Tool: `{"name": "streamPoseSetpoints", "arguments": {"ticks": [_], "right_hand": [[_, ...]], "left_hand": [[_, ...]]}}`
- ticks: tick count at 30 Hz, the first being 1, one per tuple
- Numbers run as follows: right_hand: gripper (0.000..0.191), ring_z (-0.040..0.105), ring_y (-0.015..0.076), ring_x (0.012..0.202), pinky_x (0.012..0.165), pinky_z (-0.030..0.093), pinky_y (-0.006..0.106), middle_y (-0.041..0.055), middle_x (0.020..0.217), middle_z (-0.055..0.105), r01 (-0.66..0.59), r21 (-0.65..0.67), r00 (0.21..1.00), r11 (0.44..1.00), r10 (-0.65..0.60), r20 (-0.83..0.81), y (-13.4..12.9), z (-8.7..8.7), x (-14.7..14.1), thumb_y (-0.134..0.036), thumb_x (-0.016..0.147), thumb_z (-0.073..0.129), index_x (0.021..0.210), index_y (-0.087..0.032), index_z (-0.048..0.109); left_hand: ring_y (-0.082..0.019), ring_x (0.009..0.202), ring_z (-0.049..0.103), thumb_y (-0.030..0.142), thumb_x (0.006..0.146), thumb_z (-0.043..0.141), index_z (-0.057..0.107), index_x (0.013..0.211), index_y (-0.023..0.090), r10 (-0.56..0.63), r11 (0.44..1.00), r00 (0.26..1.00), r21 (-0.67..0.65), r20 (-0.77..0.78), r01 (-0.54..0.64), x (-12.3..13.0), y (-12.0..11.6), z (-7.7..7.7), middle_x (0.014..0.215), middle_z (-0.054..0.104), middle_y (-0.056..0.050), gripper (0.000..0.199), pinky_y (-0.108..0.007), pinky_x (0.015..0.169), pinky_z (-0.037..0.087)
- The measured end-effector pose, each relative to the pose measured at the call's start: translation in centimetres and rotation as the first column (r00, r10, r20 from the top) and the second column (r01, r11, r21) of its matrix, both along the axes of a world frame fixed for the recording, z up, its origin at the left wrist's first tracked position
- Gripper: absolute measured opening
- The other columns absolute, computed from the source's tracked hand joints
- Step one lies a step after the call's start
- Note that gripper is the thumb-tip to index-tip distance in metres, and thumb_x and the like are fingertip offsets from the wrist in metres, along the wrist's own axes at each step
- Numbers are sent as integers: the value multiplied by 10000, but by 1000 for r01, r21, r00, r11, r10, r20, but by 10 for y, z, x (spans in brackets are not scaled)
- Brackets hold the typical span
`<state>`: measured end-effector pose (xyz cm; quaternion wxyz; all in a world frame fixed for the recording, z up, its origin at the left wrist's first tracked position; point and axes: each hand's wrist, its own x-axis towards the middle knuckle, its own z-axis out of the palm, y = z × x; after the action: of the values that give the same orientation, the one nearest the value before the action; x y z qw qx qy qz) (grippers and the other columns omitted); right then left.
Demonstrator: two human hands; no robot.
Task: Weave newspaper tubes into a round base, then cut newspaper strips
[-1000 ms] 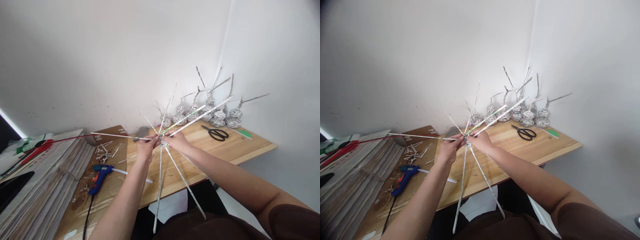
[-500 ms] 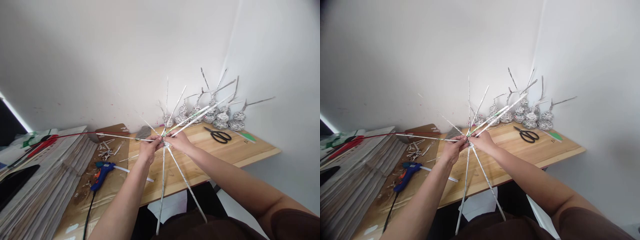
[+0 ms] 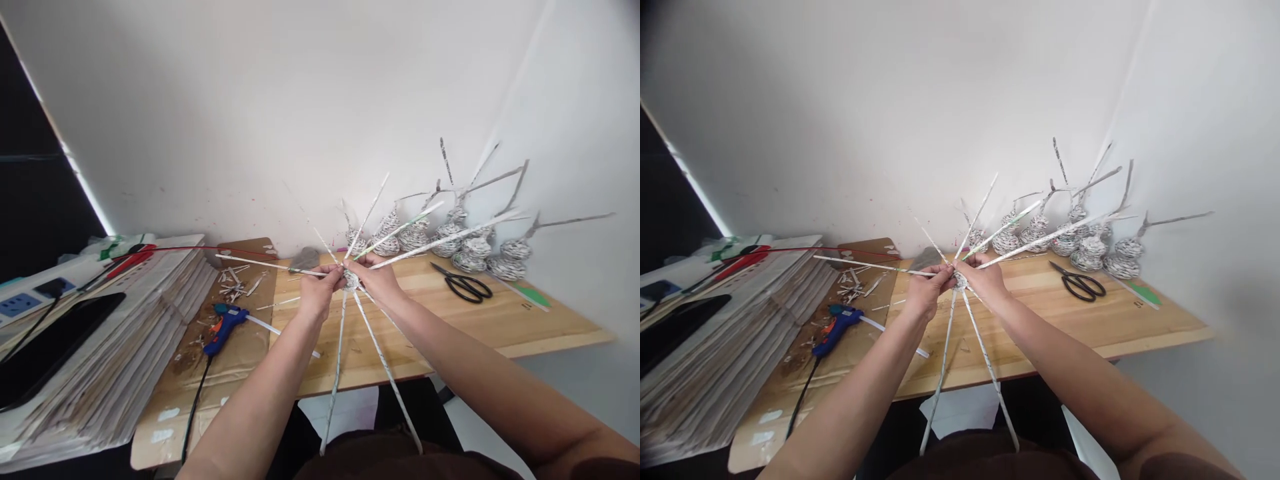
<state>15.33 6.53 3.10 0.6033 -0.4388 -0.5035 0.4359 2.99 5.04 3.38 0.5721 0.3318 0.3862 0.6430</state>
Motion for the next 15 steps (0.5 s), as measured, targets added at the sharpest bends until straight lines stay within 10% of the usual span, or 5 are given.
{"name": "streamPoseSetpoints", "arguments": {"ticks": [9, 15], "right_hand": [[274, 606, 152, 643, 588, 471, 274, 20, 748, 699, -112, 192, 993, 975, 103, 55, -9, 6, 9, -427, 702, 796, 774, -189, 682], [222, 660, 196, 774, 622, 500, 296, 101, 1075, 736, -54, 366, 903, 929, -111, 415, -18, 5, 21, -378, 831, 664, 920, -186, 732]], "left_hand": [[-99, 580, 623, 158, 587, 886, 653, 649, 94, 27, 997, 999, -74, -28, -29, 2, 2, 7, 625, 643, -11, 250, -242, 620, 571], [-85, 536, 602, 105, 613, 851, 648, 626, 95, 39, 996, 998, -75, -45, -42, 6, 4, 7, 585, 628, -3, 204, -214, 579, 555]]}}
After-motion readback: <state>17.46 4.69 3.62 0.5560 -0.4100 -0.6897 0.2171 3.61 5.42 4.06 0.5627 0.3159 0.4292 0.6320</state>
